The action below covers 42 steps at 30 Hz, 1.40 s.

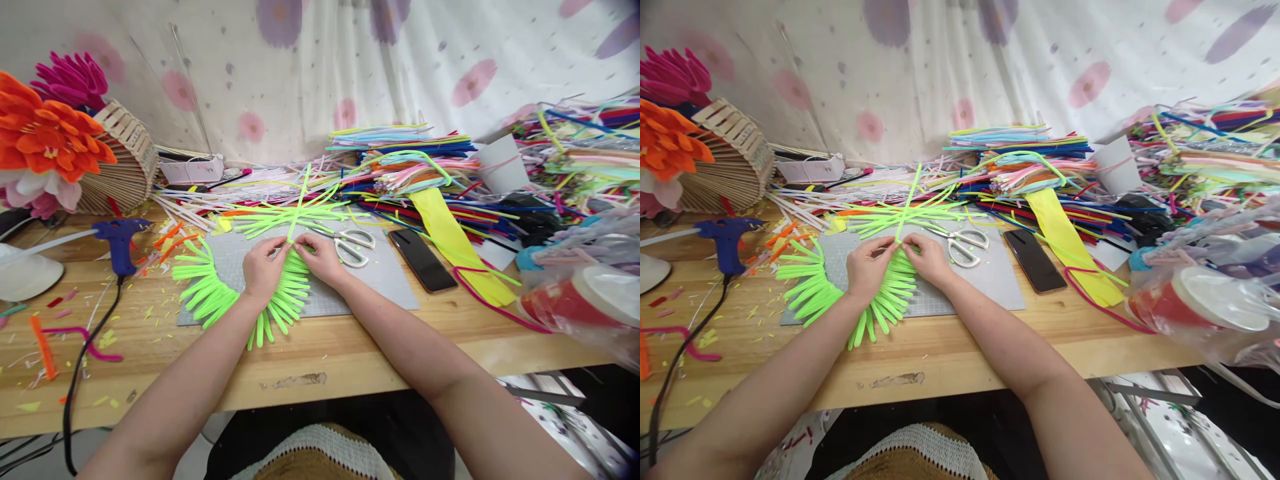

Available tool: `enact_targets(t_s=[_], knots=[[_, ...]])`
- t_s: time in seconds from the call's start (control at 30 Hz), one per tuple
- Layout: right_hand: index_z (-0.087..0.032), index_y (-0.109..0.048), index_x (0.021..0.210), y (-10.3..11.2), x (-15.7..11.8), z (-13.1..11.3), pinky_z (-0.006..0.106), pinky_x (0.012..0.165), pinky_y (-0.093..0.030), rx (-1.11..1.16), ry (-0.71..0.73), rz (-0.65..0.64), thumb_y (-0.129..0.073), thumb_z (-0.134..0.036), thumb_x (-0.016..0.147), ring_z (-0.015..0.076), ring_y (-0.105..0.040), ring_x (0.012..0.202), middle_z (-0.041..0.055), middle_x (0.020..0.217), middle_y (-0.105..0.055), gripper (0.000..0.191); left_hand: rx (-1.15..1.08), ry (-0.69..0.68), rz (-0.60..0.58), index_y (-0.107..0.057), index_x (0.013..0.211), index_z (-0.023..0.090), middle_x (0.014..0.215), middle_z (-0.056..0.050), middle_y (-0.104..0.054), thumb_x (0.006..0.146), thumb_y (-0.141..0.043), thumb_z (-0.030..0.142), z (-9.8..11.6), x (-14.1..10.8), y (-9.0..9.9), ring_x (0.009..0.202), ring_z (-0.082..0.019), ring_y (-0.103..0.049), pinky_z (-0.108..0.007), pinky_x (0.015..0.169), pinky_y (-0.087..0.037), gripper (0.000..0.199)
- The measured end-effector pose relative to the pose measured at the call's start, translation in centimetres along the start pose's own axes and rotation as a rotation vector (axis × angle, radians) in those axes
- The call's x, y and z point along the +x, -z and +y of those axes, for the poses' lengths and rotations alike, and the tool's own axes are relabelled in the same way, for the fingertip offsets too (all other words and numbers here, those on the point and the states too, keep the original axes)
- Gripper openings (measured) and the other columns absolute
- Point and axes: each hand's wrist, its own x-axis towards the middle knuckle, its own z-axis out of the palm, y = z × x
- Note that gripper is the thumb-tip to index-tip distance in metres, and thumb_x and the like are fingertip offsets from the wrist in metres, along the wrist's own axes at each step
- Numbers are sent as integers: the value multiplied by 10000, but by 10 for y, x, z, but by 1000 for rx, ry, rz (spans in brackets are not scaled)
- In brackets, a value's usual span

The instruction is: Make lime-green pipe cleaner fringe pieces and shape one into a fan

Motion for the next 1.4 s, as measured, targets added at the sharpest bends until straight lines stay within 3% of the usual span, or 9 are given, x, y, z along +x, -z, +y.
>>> enact_targets(t_s=[0.3,0.5,0.6,0.7,0.87,0.93,1.1,1.3,1.4], knots=[[-196,-615,810,0,0,1,280,772,-428,-50,66,21,-456,-267,817,162,-579,832,39,862,-655,174,-496,488,-87,-695,847,161,787,-30,-703,508,-782,294,-1,8,-7,718,-163,-627,-305,713,-492,374],[-201,-618,830,1,0,0,289,809,-424,-86,83,-14,-462,-257,823,165,-577,868,42,891,-656,166,-609,636,-194,-667,759,146,676,-21,-675,464,-806,300,3,11,-1,609,-141,-614,-298,654,-490,361],[-212,-623,844,1,0,2,291,817,-420,-113,101,-35,-460,-259,829,166,-578,880,37,897,-659,170,-626,643,-251,-656,749,148,666,-18,-666,456,-807,284,0,13,0,615,-140,-616,-296,671,-488,356],[-212,-631,842,0,1,3,287,800,-422,-141,96,-27,-474,-264,827,171,-585,873,36,892,-665,166,-605,578,-206,-642,742,156,664,-5,-654,474,-792,287,-5,13,-2,613,-132,-603,-287,661,-478,334],[-213,-639,817,-1,0,2,274,761,-428,-128,28,-22,-493,-291,822,165,-597,837,23,859,-676,166,-423,223,-100,-630,761,166,734,4,-641,548,-740,283,-13,14,-7,693,-115,-583,-257,723,-456,267],[-214,-639,808,0,0,3,270,747,-425,-127,23,-26,-489,-289,823,161,-596,822,16,842,-675,169,-353,162,-99,-642,799,166,781,-11,-651,577,-722,278,-15,14,-7,731,-120,-585,-259,755,-451,262],[-204,-641,804,1,2,5,266,740,-422,-127,41,-41,-492,-287,823,156,-594,809,21,842,-675,172,-308,245,-125,-661,746,156,765,-18,-662,563,-740,309,-16,13,-5,731,-139,-590,-275,749,-454,251],[-207,-655,818,-2,2,7,272,764,-436,-126,61,-29,-503,-265,822,158,-606,831,21,869,-685,163,-509,515,-231,-671,753,140,712,-34,-673,464,-791,360,-8,13,-1,654,-140,-594,-278,675,-464,382],[-202,-666,828,-2,1,7,277,781,-439,-151,81,13,-523,-244,811,163,-607,846,31,880,-688,150,-419,463,-172,-678,766,146,717,-33,-678,483,-781,370,-11,14,-1,662,-140,-593,-277,682,-459,375]])
